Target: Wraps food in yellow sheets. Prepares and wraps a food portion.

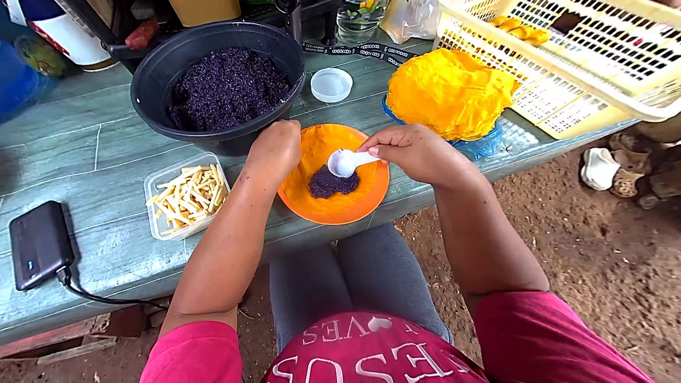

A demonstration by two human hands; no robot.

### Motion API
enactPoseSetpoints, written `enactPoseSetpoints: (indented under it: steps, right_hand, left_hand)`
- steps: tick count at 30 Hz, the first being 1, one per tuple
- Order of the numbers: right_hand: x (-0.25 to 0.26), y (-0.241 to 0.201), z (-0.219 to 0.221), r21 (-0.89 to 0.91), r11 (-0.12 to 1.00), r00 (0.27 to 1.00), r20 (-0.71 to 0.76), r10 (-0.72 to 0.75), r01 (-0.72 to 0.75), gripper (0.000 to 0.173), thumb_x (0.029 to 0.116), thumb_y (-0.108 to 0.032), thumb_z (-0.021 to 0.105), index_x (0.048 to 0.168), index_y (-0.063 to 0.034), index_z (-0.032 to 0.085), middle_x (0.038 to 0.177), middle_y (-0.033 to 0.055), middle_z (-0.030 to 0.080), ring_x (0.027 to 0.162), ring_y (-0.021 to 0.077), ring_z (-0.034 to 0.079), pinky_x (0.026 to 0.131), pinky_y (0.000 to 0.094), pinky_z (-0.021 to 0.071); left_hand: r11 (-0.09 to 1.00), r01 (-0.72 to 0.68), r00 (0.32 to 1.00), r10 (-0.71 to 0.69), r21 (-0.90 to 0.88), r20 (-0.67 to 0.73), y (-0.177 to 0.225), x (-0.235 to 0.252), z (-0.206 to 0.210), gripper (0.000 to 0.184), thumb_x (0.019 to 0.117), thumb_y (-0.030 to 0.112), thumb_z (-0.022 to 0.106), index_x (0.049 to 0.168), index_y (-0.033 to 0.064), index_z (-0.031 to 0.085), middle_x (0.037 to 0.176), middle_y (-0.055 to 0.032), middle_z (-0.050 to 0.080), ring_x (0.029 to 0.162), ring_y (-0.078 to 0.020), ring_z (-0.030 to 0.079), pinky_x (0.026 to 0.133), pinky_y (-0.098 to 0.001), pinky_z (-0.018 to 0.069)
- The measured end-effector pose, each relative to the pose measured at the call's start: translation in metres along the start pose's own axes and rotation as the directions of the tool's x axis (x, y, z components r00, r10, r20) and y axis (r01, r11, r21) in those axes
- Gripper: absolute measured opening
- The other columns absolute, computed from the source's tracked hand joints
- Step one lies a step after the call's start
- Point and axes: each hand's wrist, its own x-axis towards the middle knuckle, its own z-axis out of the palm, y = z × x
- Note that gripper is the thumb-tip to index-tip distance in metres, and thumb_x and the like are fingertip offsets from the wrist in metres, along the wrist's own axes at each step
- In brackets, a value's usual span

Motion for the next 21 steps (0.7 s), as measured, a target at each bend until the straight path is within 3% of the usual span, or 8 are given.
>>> enactPoseSetpoints:
  steps: [2,6,11,14,18,21]
  right_hand:
    - [-0.005,-0.002,0.002,0.061,0.996,0.998,-0.025,-0.062,0.063,0.024,0.1053,-0.014,0.052,0.106,-0.0126,0.076,0.088,-0.0038,0.069,0.075,0.0011,0.060,0.071,0.0228,0.0502]
    - [-0.010,-0.007,0.021,0.122,0.975,0.982,-0.022,-0.186,0.187,0.025,0.1049,-0.013,0.051,0.109,-0.0105,0.076,0.091,-0.0039,0.071,0.076,-0.0017,0.060,0.072,0.0180,0.0508]
    - [-0.013,-0.006,0.024,-0.106,0.968,0.973,0.025,-0.228,0.229,0.027,0.1058,-0.018,0.051,0.112,-0.0157,0.077,0.105,0.0009,0.074,0.099,0.0104,0.069,0.088,0.0372,0.0551]
    - [-0.014,0.000,0.013,-0.136,0.968,0.977,0.023,-0.210,0.211,0.027,0.1052,-0.016,0.051,0.110,-0.0143,0.078,0.103,0.0029,0.075,0.097,0.0129,0.069,0.087,0.0402,0.0551]
    - [-0.012,0.014,-0.002,0.098,0.987,0.991,-0.025,-0.128,0.130,0.024,0.1038,-0.014,0.052,0.105,-0.0108,0.076,0.088,-0.0040,0.070,0.075,-0.0001,0.060,0.071,0.0213,0.0514]
    - [-0.009,0.020,-0.003,0.168,0.978,0.991,-0.067,-0.114,0.124,0.022,0.1032,-0.013,0.054,0.105,-0.0104,0.075,0.088,-0.0055,0.070,0.074,-0.0019,0.060,0.070,0.0179,0.0498]
  left_hand:
    - [1.000,-0.009,1.000,0.009,-0.003,-0.003,-0.001,0.000,0.001,0.026,0.1012,0.011,0.062,0.122,-0.0041,0.064,0.121,-0.0249,0.066,0.120,-0.0411,0.063,0.101,-0.0583,0.0497]
    - [1.000,-0.001,1.000,0.001,-0.005,-0.007,0.000,0.001,0.002,0.023,0.1006,0.011,0.063,0.118,-0.0037,0.065,0.118,-0.0240,0.067,0.117,-0.0404,0.064,0.099,-0.0576,0.0505]
    - [1.000,0.012,1.000,-0.012,-0.003,-0.002,0.000,0.002,0.002,0.024,0.1004,0.011,0.063,0.120,-0.0029,0.065,0.119,-0.0236,0.067,0.117,-0.0398,0.064,0.099,-0.0573,0.0507]
    - [1.000,0.009,1.000,-0.009,-0.006,0.001,-0.001,0.002,0.002,0.025,0.1006,0.011,0.063,0.121,-0.0029,0.064,0.119,-0.0241,0.066,0.118,-0.0402,0.063,0.100,-0.0575,0.0503]
    - [1.000,0.002,1.000,-0.002,-0.023,-0.004,0.000,0.000,0.001,0.026,0.1007,0.010,0.062,0.122,-0.0045,0.064,0.121,-0.0253,0.066,0.120,-0.0412,0.062,0.101,-0.0585,0.0492]
    - [1.000,0.000,1.000,-0.001,-0.019,-0.004,0.000,0.000,0.001,0.027,0.1008,0.010,0.062,0.123,-0.0042,0.064,0.121,-0.0250,0.066,0.120,-0.0409,0.062,0.101,-0.0579,0.0494]
